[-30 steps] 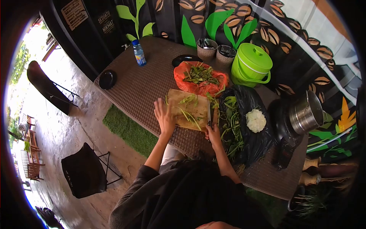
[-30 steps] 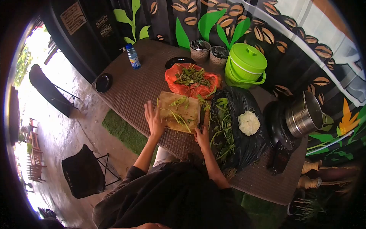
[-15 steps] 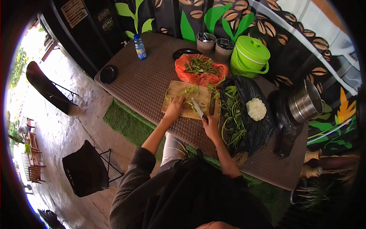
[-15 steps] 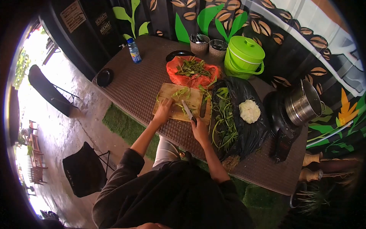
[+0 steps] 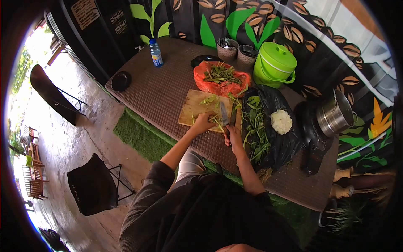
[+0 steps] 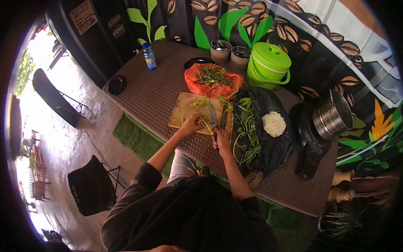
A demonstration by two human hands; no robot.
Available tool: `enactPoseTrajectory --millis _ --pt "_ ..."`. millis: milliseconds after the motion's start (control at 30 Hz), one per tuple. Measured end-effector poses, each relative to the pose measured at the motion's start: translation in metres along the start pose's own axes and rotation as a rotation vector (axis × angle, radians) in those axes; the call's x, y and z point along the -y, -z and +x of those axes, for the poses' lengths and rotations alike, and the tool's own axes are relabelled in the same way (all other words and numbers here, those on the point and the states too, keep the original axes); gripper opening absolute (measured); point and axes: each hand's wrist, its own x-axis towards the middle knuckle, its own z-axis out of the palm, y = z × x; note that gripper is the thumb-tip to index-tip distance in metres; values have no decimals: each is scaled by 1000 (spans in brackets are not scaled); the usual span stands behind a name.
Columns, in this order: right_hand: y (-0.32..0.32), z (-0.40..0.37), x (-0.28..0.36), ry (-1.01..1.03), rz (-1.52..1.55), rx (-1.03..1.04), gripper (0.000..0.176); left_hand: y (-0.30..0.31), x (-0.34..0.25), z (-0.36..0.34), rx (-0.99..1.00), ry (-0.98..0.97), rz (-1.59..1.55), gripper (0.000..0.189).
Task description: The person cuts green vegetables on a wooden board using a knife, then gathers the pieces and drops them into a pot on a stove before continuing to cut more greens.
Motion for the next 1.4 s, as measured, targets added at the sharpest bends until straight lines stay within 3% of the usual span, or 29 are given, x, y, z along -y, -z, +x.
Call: enactPoseTrajectory --millis 133,333,467,533,567,633,667,733,833,967,1033,1167,1267,1333,1367,1400 --pt "0 0 -7 68 -41 -179 22 -12 14 10 52 -129 183 46" --pt "9 -4 -14 68 -32 -172 22 -13 26 33 342 -323 177 41" --pt "15 -6 -14 86 -9 -175 23 -10 27 43 419 -307 224 32" --pt "17 -5 -15 73 -21 -177 24 -8 19 43 204 -110 461 24" --pt "18 -4 -15 59 -37 -174 24 -4 14 46 207 -113 462 24" --pt "17 -5 -16 59 -51 -165 24 7 1 53 103 256 800 22" --pt "16 -5 -16 58 -67 -153 24 13 6 54 104 255 801 22" --pt "9 -8 -13 38 -89 -163 24 29 23 54 -345 -70 697 20" --pt "5 -9 -14 33 -142 -163 24 41 27 57 -421 -57 473 24" --pt "4 -9 -20 109 -254 -99 26 51 10 42 -194 -61 278 30" --pt "6 -6 -29 142 -315 -114 28 52 6 34 109 27 329 34" --pt "6 -6 -39 190 -581 -202 34 45 32 29 147 -159 377 30" --pt "6 -12 -40 252 -848 -263 40 41 41 35 115 -27 353 27" --pt "5 -14 -38 244 -927 -273 41 39 43 42 -35 183 319 27" --pt "4 -15 -37 236 -1005 -281 43 39 44 46 -35 183 317 27" --pt "5 -13 -40 235 -1007 -281 43 40 43 50 -184 48 425 28"
